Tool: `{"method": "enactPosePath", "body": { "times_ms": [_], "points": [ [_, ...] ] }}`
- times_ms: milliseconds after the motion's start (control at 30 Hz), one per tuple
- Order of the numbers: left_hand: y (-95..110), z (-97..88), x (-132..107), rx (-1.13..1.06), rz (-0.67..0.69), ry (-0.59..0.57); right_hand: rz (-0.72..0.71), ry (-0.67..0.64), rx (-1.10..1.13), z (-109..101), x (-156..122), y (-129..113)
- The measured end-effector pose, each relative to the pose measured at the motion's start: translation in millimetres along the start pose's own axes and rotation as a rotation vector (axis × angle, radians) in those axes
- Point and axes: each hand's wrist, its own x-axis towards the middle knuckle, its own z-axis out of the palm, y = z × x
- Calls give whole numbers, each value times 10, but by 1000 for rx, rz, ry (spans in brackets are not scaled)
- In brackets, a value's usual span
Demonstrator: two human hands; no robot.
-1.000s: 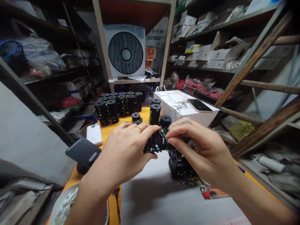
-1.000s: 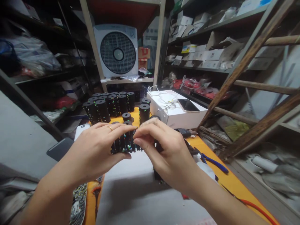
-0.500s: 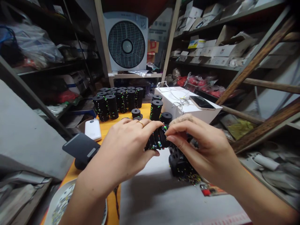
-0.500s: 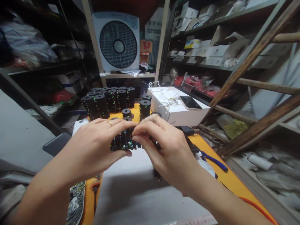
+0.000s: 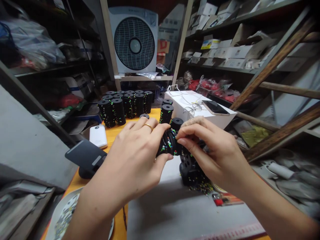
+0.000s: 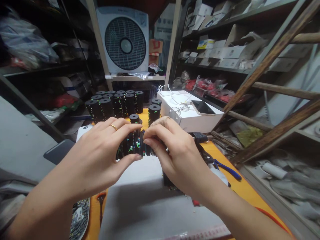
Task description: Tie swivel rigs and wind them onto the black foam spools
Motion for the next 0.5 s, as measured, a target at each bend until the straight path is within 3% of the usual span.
{"method": "enactPosePath", "body": {
  "times_ms": [500],
  "points": [
    [-11, 0, 10, -22, 13, -36, -15, 19, -56, 20, -5, 6]
  ]
}}
